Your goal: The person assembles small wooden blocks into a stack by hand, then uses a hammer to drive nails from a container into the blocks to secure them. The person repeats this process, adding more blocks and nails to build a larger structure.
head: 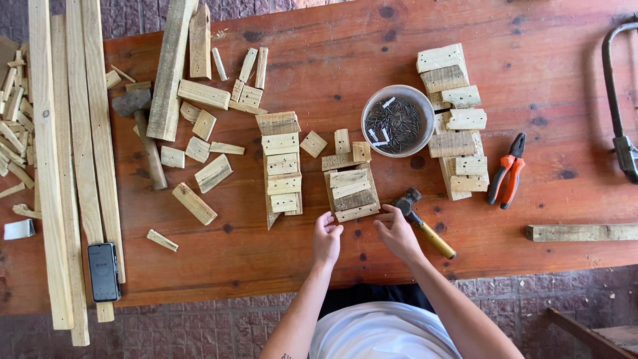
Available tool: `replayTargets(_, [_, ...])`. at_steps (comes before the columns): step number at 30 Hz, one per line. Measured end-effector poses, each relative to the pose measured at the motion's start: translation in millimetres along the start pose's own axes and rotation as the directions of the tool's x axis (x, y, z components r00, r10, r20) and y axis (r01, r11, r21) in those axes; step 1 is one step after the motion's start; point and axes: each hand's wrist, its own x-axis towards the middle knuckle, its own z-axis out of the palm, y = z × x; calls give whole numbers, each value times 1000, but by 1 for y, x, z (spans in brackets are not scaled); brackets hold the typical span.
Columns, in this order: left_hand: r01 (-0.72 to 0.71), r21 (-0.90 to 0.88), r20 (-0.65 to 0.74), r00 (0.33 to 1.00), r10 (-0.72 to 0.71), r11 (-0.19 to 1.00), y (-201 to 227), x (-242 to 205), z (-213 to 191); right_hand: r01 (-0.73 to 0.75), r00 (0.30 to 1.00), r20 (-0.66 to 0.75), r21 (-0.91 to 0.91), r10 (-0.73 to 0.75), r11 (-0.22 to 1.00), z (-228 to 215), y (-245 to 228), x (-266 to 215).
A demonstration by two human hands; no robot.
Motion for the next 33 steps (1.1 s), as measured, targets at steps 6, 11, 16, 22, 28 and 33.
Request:
replayTargets(6, [-14,17,-29,999,15,1000,24,19,-16,66,992,-105,-18,-68,998,-4,-2,11])
replayTargets(11, [-116,146,-15,993,120,982,77,40,-24,97,982,-157,-47,-103,994,-6,-6,42])
replayTargets(16, [-291,251,2,954,300,923,113,94,-21,110,977,-180,-30,-114,993,-12,-25,55])
replayTargets(22, [-575,673,183,739,648,466,130,170,-20,212,955,-219,45,-198,976,-9,-27,68])
replayTargets(28, [-573,773,290,701,652,273,136,208,-5,249,938,-274,115,-210,962,-10,-27,64])
replayTargets(33, [-671,714,499,687,527,199,158,212,20,226,945,-258,74,-201,971,-15,-21,62])
